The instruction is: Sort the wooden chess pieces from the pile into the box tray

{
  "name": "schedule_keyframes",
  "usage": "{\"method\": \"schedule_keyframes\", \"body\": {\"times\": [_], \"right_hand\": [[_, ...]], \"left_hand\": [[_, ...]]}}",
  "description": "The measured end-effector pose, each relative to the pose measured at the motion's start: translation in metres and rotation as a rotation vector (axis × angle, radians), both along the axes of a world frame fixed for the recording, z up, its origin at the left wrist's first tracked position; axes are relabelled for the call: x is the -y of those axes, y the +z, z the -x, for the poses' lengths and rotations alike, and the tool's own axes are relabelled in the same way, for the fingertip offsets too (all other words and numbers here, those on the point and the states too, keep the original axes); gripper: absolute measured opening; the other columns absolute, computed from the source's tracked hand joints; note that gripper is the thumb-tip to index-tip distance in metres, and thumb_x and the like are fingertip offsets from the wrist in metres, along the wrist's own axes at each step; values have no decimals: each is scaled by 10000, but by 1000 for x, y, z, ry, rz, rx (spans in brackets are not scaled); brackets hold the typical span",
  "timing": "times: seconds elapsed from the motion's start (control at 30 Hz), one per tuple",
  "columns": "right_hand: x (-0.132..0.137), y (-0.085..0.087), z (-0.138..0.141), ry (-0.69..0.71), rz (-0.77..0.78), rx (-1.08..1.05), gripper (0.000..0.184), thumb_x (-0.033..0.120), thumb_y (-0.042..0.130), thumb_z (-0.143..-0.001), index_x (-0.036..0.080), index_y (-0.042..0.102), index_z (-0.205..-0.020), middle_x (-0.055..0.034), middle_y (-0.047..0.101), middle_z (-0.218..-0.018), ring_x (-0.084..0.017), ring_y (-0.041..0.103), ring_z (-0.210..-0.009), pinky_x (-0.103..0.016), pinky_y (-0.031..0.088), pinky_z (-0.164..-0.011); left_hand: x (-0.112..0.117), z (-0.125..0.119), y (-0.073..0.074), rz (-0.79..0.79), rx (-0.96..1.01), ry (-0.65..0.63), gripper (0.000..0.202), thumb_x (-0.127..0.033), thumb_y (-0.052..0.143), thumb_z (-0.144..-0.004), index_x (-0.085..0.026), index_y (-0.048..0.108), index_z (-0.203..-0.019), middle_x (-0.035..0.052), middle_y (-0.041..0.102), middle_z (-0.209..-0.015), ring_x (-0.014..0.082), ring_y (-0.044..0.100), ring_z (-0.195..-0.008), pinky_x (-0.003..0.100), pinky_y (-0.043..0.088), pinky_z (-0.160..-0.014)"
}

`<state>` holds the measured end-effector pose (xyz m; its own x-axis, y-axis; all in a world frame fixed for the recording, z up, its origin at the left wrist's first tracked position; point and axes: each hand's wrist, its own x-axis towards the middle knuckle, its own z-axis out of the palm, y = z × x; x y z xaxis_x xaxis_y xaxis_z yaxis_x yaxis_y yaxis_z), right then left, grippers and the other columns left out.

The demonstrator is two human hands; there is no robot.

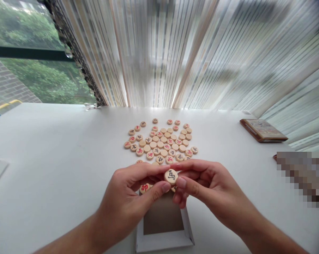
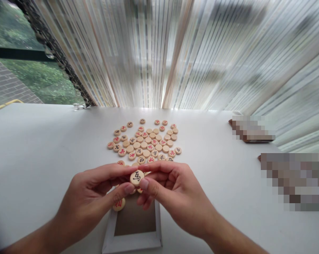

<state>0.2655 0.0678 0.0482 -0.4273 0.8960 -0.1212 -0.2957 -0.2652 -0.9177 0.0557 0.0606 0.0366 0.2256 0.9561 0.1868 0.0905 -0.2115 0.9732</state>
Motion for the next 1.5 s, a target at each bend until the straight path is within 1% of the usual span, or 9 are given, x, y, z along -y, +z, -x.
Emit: {"method": "schedule_keyframes", "body": {"times": [0.17,0.33,0.53,0.63,0.87,1.1,1.2,1.3,1.5], "right_hand": [[1,0,1,-22,-3,0,292,217,914,-848,135,771,-1088,-60,820,-756,-132,765,-663,-211,644,-661],[0,0,0,-11,-18,6,251,213,900,-864,156,810,-1092,-42,812,-780,-115,750,-698,-192,631,-688],[0,-1,0,-36,-18,6,301,191,921,-830,204,843,-1120,-51,828,-873,-125,757,-740,-195,637,-695],[1,-2,0,-61,-28,5,323,175,936,-803,231,848,-1109,-44,832,-920,-131,768,-779,-195,644,-721],[1,-5,-1,-78,-97,69,318,197,925,-818,232,841,-1123,-69,835,-1007,-186,792,-910,-264,661,-833],[2,-9,-1,-87,-150,102,354,175,922,-817,279,841,-1146,-45,838,-1024,-168,790,-919,-238,653,-838],[2,-9,-1,-95,-145,128,383,192,940,-793,275,850,-1156,-53,843,-998,-187,797,-906,-270,664,-845],[2,-7,0,-102,-124,142,388,223,966,-758,245,862,-1131,-66,845,-934,-195,796,-839,-272,671,-778],[-1,0,1,-45,-122,181,189,334,935,-812,201,894,-939,-40,783,-696,-122,686,-619,-188,587,-609]], "left_hand": [[-1,-2,3,88,61,7,215,-179,831,-889,-240,860,-1093,24,860,-947,173,818,-851,211,661,-786],[-1,-2,2,149,148,-18,229,-141,836,-883,-230,859,-1093,27,867,-996,174,834,-871,188,672,-789],[-2,-4,3,206,267,-63,237,-123,835,-884,-214,852,-1103,38,870,-1000,208,846,-898,234,704,-818],[-1,-5,4,223,282,-47,235,-125,848,-868,-203,852,-1090,47,869,-1010,219,848,-897,250,710,-829],[0,-3,0,110,163,23,221,-125,868,-839,-201,860,-1046,42,867,-994,189,839,-876,202,696,-810],[-1,-2,0,61,123,27,218,-128,856,-849,-205,856,-1053,36,865,-989,173,835,-871,193,686,-818],[-1,-2,0,75,115,24,209,-149,859,-847,-182,853,-1053,54,864,-970,191,837,-851,217,694,-801],[-2,-2,1,77,109,13,200,-161,851,-858,-193,855,-1056,50,863,-973,184,836,-854,205,684,-799],[-2,-2,1,55,83,-19,150,-150,828,-881,-210,856,-1015,21,848,-889,145,810,-813,156,643,-746]]}}
